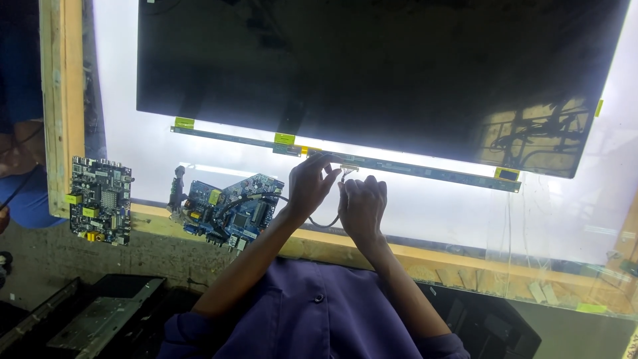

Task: Connecting a circuit board to a TV panel and inspecting the display for defects

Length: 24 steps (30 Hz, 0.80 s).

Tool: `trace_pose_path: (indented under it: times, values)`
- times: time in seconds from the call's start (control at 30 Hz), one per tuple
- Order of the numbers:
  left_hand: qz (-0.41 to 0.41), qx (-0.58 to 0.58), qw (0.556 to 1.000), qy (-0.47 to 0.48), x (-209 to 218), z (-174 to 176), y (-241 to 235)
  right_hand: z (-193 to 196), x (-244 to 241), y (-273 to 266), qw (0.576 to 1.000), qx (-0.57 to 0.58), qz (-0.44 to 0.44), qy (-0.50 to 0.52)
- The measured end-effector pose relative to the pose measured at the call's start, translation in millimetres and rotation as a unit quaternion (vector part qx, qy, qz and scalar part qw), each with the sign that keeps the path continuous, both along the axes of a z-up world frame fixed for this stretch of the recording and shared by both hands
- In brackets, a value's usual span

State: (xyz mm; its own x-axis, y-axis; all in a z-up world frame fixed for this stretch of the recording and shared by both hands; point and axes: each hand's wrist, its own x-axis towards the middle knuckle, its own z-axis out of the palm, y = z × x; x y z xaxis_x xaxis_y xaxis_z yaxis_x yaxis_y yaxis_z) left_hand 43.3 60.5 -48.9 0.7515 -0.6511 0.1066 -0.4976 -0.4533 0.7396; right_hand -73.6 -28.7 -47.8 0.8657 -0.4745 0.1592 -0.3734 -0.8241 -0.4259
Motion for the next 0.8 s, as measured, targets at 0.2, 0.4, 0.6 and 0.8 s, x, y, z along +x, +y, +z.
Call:
trace_pose_path:
  times: [0.2, 0.4, 0.6, 0.8]
  values:
    - [0.002, 0.008, 1.0, 0.028, 1, -5, 0, 2, 3, -1, 1.0, -0.007, 0.01, 0.003]
    - [0.002, 0.017, 0.999, 0.043, 1, -18, 2, 1, 3, 0, 1.0, 0.003, 0.007, 0.018]
    - [-0.004, 0.015, 0.998, 0.053, 2, -16, 1, 4, 3, -2, 1.0, 0.004, 0.01, 0.02]
    - [0.0, 0.013, 0.999, 0.05, 3, -13, 1, 6, 2, -2, 1.0, 0.006, 0.009, 0.016]
